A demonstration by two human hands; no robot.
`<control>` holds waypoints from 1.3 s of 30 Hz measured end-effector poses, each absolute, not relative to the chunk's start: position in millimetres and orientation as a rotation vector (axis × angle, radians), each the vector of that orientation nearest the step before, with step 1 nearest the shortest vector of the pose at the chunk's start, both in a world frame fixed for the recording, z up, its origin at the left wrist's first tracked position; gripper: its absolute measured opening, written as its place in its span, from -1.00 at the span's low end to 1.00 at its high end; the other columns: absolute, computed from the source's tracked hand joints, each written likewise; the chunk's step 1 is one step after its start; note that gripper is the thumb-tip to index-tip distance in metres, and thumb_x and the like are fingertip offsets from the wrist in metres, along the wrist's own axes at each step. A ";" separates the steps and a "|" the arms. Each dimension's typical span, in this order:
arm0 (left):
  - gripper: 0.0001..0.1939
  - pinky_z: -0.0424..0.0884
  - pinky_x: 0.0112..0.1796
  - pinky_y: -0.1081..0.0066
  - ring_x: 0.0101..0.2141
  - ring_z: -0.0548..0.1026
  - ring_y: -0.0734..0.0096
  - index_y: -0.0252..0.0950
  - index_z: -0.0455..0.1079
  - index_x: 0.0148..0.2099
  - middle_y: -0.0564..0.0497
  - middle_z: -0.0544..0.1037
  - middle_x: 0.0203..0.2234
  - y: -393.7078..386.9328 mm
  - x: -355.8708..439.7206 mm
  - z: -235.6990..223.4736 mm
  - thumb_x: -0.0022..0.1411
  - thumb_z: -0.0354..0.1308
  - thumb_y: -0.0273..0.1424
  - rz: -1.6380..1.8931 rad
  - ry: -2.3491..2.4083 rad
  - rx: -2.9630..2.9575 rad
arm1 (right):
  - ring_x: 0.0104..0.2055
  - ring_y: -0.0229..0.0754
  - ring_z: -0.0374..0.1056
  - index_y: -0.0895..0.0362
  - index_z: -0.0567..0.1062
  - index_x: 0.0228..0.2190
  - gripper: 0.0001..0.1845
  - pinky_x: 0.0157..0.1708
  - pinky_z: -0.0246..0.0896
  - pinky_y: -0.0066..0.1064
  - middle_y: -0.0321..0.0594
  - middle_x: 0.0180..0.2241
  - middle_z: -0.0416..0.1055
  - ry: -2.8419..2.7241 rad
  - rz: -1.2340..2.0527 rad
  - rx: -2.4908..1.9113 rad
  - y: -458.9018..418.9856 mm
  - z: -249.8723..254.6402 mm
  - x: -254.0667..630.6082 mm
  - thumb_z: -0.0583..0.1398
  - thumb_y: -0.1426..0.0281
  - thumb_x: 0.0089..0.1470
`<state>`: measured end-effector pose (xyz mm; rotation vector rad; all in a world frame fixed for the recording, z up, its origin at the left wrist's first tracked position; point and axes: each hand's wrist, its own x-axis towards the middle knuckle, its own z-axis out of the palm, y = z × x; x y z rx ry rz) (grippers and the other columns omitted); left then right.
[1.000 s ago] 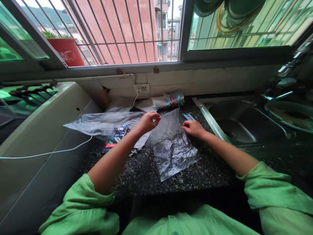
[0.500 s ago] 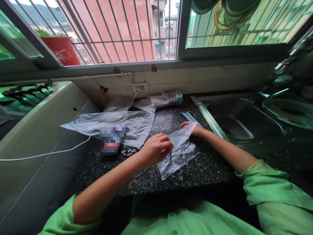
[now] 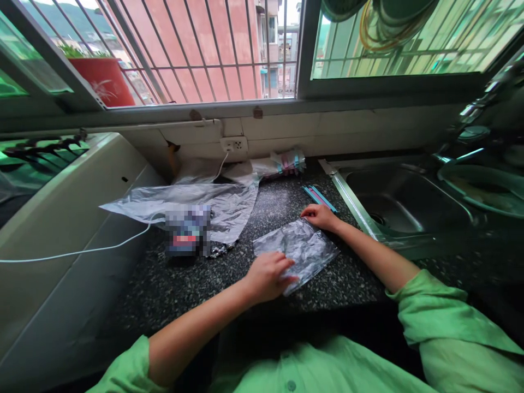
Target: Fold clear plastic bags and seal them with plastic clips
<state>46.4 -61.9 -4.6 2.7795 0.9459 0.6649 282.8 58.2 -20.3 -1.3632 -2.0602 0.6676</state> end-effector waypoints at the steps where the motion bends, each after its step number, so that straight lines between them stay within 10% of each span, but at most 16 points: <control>1: -0.80 0.32 -0.39 0.41 -0.41 0.41 0.39 -0.29 0.37 -0.24 -0.04 0.45 -0.45 -53.8 38.7 -2.5 0.17 -0.01 -0.32 0.746 1.053 2.720 | -0.51 -0.32 0.22 0.16 0.54 -0.53 -0.87 -0.47 0.10 -0.48 -0.27 -0.55 0.39 -2.059 0.658 -1.363 57.4 -20.6 283.3 0.16 0.48 -0.19; 9: -0.64 0.31 -0.10 0.24 -0.13 0.37 0.25 -0.30 0.31 -0.06 -0.11 0.42 -0.18 -9.0 -18.7 7.9 0.03 0.08 -0.43 0.579 1.203 2.560 | -0.51 -0.30 0.25 0.16 0.53 -0.51 -0.84 -0.48 0.13 -0.47 -0.25 -0.53 0.41 -2.036 0.634 -1.342 55.2 -22.7 284.6 0.13 0.46 -0.15; 24: -0.87 0.31 -0.41 0.44 -0.49 0.42 0.41 -0.29 0.37 -0.47 0.05 0.49 -0.57 14.0 17.1 -1.4 0.01 0.02 -0.39 0.585 1.389 1.957 | -0.48 -0.25 0.26 0.17 0.49 -0.52 -0.84 -0.46 0.17 -0.42 -0.21 -0.51 0.40 -1.909 0.599 -1.266 49.4 -24.0 284.4 0.14 0.36 -0.10; 39: -0.86 0.24 -0.48 0.45 -0.55 0.37 0.42 -0.32 0.41 -0.47 0.06 0.46 -0.63 44.0 47.0 13.0 -0.05 0.12 -0.34 0.526 1.276 1.912 | -0.38 -0.21 0.29 0.13 0.48 -0.49 -0.82 -0.40 0.19 -0.37 -0.19 -0.43 0.41 -1.861 0.660 -1.223 49.8 -12.8 270.8 0.14 0.29 -0.07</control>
